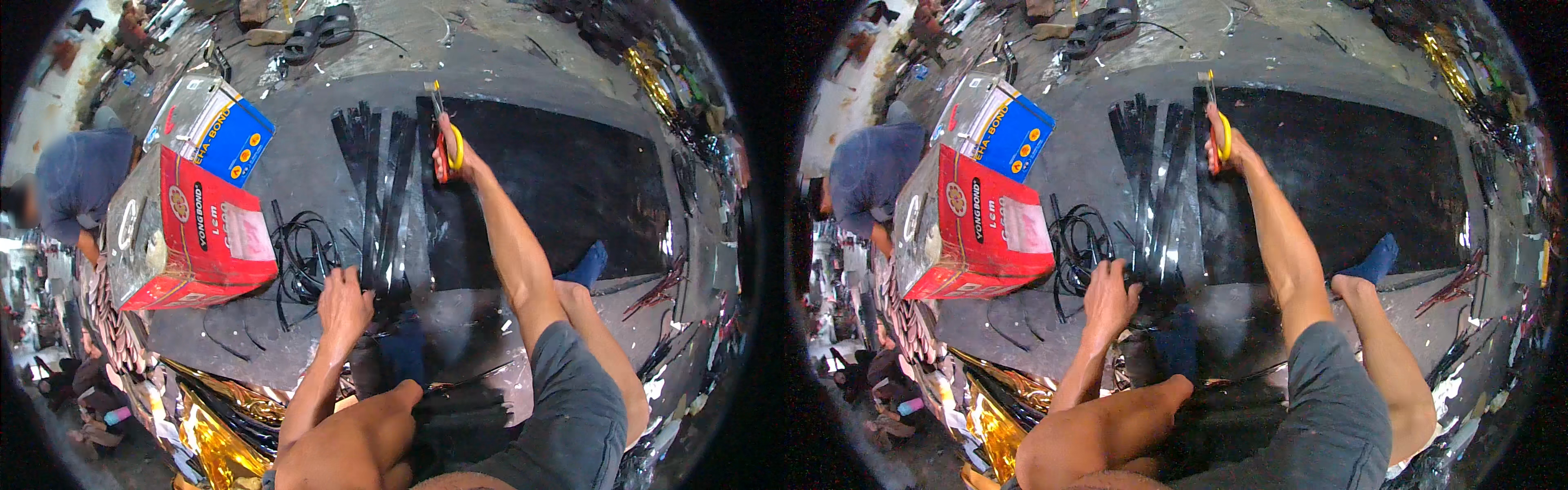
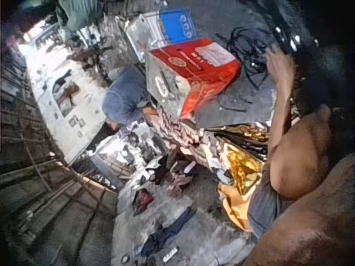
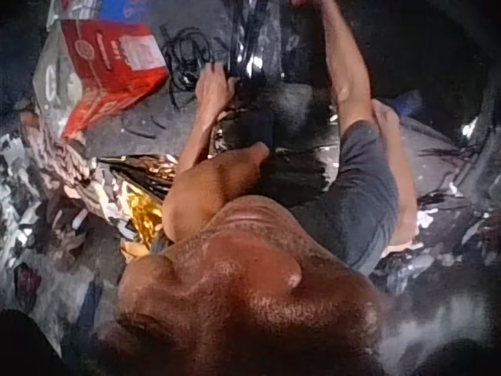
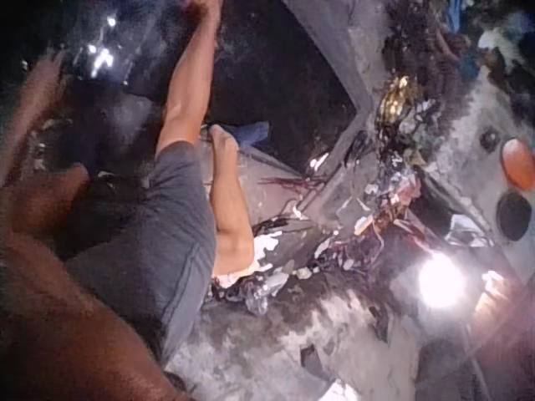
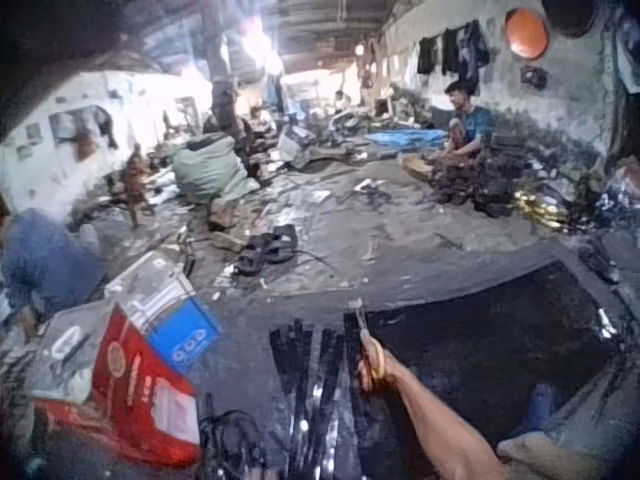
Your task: The person sits on the floor and uses yellow-handled scissors to cut a long black rubber strip into shorter pieces. The cut pieces are placed on the floor to the left as the person continues cutting the remaining length.
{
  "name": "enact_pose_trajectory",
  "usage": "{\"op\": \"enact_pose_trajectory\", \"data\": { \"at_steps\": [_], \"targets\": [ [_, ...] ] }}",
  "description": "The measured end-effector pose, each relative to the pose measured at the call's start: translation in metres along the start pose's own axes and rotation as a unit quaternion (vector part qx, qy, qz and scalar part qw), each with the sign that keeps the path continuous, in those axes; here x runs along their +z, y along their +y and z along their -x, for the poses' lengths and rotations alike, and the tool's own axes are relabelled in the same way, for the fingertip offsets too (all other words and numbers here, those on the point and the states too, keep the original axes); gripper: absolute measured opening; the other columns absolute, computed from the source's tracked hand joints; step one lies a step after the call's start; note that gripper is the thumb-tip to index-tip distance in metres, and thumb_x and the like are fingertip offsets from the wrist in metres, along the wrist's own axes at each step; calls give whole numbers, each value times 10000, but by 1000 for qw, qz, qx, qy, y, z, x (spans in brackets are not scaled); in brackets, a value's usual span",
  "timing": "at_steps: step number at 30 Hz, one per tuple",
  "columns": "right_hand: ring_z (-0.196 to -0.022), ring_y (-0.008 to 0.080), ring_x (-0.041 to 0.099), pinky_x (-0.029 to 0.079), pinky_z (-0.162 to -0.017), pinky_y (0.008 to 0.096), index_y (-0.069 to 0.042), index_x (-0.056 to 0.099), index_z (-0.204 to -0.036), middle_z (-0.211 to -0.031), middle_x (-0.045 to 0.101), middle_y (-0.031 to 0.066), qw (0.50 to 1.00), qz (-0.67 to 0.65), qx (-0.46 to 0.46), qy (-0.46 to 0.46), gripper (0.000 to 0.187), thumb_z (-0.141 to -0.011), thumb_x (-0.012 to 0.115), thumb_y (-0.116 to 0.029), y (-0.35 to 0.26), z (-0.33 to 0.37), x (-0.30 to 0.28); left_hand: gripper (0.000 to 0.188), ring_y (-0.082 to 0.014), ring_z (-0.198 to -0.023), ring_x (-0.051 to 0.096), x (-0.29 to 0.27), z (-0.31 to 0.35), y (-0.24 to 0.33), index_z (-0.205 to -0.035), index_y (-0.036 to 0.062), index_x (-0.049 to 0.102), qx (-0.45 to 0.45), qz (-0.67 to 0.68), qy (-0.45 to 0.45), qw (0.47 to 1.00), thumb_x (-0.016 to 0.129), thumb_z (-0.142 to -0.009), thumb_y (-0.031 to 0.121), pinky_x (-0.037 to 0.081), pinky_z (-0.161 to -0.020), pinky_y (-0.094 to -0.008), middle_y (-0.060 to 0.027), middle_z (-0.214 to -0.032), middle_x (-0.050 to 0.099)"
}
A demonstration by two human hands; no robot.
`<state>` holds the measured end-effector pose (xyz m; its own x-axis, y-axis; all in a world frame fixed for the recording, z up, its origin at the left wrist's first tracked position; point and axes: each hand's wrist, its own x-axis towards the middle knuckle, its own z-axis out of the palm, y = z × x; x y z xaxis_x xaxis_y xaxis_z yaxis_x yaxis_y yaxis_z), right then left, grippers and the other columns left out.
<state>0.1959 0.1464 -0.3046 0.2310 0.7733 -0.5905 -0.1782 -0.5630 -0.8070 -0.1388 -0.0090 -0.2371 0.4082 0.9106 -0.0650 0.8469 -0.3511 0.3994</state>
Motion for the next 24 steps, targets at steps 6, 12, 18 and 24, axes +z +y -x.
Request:
{"op": "enact_pose_trajectory", "data": {
  "at_steps": [6,12,18,24],
  "targets": [
    [-396,206,525,459,-389,333,-47,519,-693,-498,490,79,990,-132,-48,-27,828,-786,316,-844,80,90,-7,389,-304,-1039,580,91,-28,24,-1111,11,561,40,225,-82,970,707,-767,118,464,-897,-389,-188,-1141,576],
    [-408,188,499,430,-418,307,-51,553,-641,-502,490,53,966,-257,21,24,899,-742,255,-893,146,194,8,701,-309,-1379,307,109,-94,16,-1409,121,390,258,-63,-44,963,676,-800,321,291,-1098,-502,-99,-1484,353],
    [-446,190,491,436,-473,321,-54,567,-649,-512,476,48,961,-271,48,23,932,-697,247,-928,164,246,10,750,-223,-1439,200,80,-118,-2,-1509,241,210,210,-224,-125,943,508,-872,501,138,-1144,-556,16,-1569,205],
    [-404,172,480,450,-427,300,-25,550,-659,-493,450,41,960,-275,43,31,916,-751,247,-885,163,261,10,830,-260,-1446,173,25,-109,-10,-1510,203,221,74,-279,-165,943,553,-813,507,96,-1155,-551,16,-1571,205]
  ]
}}
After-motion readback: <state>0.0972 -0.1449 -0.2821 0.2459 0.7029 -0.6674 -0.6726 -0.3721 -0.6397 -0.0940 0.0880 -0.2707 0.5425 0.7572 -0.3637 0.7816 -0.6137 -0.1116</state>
